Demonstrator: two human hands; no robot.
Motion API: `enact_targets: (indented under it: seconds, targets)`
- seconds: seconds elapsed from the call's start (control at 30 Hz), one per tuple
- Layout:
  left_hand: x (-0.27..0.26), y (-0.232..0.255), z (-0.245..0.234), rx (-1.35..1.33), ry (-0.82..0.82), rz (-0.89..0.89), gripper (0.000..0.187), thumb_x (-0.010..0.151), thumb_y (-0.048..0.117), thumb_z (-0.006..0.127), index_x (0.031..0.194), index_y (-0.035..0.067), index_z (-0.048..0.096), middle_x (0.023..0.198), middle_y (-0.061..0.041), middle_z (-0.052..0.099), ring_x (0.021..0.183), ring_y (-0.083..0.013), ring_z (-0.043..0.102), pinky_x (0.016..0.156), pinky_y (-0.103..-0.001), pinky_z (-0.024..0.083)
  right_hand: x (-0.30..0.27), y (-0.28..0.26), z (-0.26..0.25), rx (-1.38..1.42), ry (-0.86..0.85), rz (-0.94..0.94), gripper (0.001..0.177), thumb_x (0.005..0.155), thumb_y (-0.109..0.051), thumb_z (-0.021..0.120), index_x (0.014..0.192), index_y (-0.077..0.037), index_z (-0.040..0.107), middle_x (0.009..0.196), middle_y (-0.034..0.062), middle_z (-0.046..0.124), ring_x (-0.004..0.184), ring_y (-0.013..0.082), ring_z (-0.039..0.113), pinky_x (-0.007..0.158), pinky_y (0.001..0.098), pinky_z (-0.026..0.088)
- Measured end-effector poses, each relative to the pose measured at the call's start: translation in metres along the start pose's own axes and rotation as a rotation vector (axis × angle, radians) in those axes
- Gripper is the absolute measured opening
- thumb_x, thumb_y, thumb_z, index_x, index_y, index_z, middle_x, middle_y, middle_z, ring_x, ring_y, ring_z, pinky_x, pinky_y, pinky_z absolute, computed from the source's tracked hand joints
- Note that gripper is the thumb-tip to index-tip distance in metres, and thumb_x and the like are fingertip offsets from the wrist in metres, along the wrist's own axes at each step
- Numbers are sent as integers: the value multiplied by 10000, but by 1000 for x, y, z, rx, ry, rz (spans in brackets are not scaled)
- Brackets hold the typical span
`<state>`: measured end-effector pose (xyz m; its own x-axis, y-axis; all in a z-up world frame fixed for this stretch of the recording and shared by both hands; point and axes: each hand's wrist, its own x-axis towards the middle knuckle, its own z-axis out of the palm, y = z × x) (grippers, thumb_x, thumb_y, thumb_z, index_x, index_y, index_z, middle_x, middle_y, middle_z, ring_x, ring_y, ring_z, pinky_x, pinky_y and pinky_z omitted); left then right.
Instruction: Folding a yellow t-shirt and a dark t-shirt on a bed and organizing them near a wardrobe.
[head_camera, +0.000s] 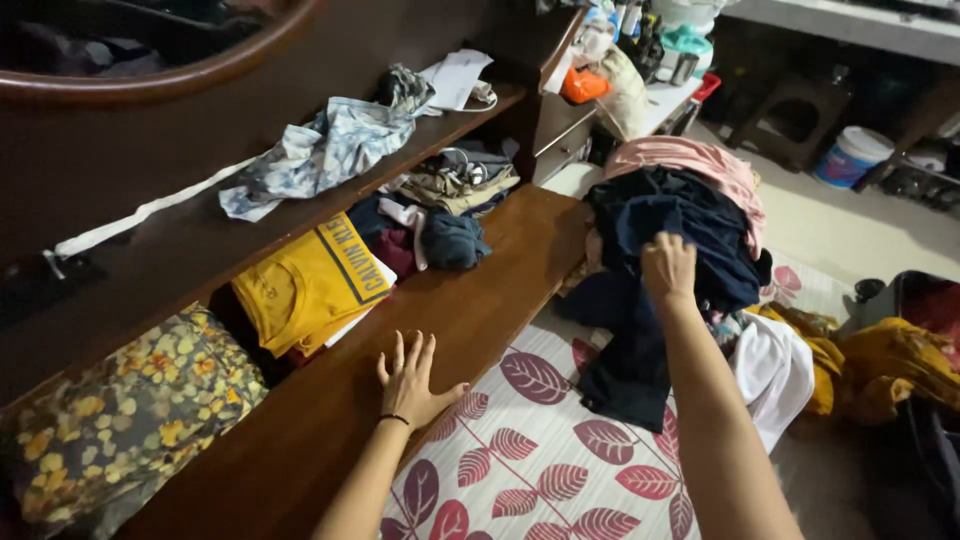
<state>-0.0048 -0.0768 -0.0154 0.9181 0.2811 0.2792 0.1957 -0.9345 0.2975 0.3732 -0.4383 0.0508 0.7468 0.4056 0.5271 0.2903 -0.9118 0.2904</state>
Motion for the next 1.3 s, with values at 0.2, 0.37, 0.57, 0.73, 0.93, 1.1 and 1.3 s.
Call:
enact_targets:
  seconds: [0.2, 0.37, 0.57, 0.73, 0.93, 1.1, 1.3]
  targets:
    - [-7, 9, -4, 18, -95, -61, 1113, 721, 801, 658, 1572, 178, 303, 1666, -84, 234, 1564, -353, 62, 1154, -720, 105, -28, 6, -33, 15, -14, -320, 172, 898, -277, 646, 986, -180, 756, 1541, 136, 528, 1482, 287, 447, 1097, 437, 443]
    - [-12, 13, -12, -20, -33, -31, 976, 740, 765, 684, 1522, 245, 420, 1641, -102, 289, 1529, -408, 113, 1131, -757, 103, -32, -10, -22, 19, -141, -209, 487, 803, -323, 703, 1260, -157, 677, 1650, 111, 334, 1538, 281, 267, 1141, 500, 347]
    - [-10, 6, -11, -115, -47, -13, 881, 680, 720, 759, 1415, 262, 595, 1592, -108, 394, 1519, -399, 196, 1139, -777, 53, -21, -29, -7, 70, -4, -267, 407, 857, -236, 658, 1251, -139, 688, 1410, 65, 566, 1389, 238, 482, 1126, 450, 406]
    - [-9, 9, -9, -165, -39, -31, 903, 647, 720, 779, 1390, 233, 614, 1568, -104, 433, 1523, -362, 230, 1147, -768, 61, -98, -55, -99, 650, 79, -775, 236, 848, -158, 625, 1060, -117, 721, 1033, 60, 697, 988, 264, 693, 842, 367, 569]
    - [-8, 4, 23, -116, 209, 131, 950, 686, 684, 787, 1411, 103, 590, 1537, -180, 472, 1480, -375, 324, 1173, -740, 113, -244, -71, -236, 613, 60, -1362, 335, 812, -102, 699, 1127, 12, 706, 1001, 132, 665, 786, 228, 684, 608, 348, 567]
    - [-76, 68, 41, -515, 178, 320, 658, 809, 372, 800, 1321, 10, 601, 1376, -219, 577, 1326, -403, 540, 1150, -464, 421, -328, -110, -265, 1039, -6, -878, 352, 833, -28, 697, 1182, 12, 698, 1134, 162, 688, 957, 308, 726, 756, 368, 608]
    - [-224, 114, -5, -744, -269, 445, 567, 738, 161, 824, 1258, 32, 639, 1242, -183, 687, 1178, -352, 651, 1024, -410, 510, -411, -149, -253, 1277, -189, -433, 318, 931, -32, 701, 1247, -69, 694, 1168, 130, 723, 1029, 321, 737, 841, 363, 613]
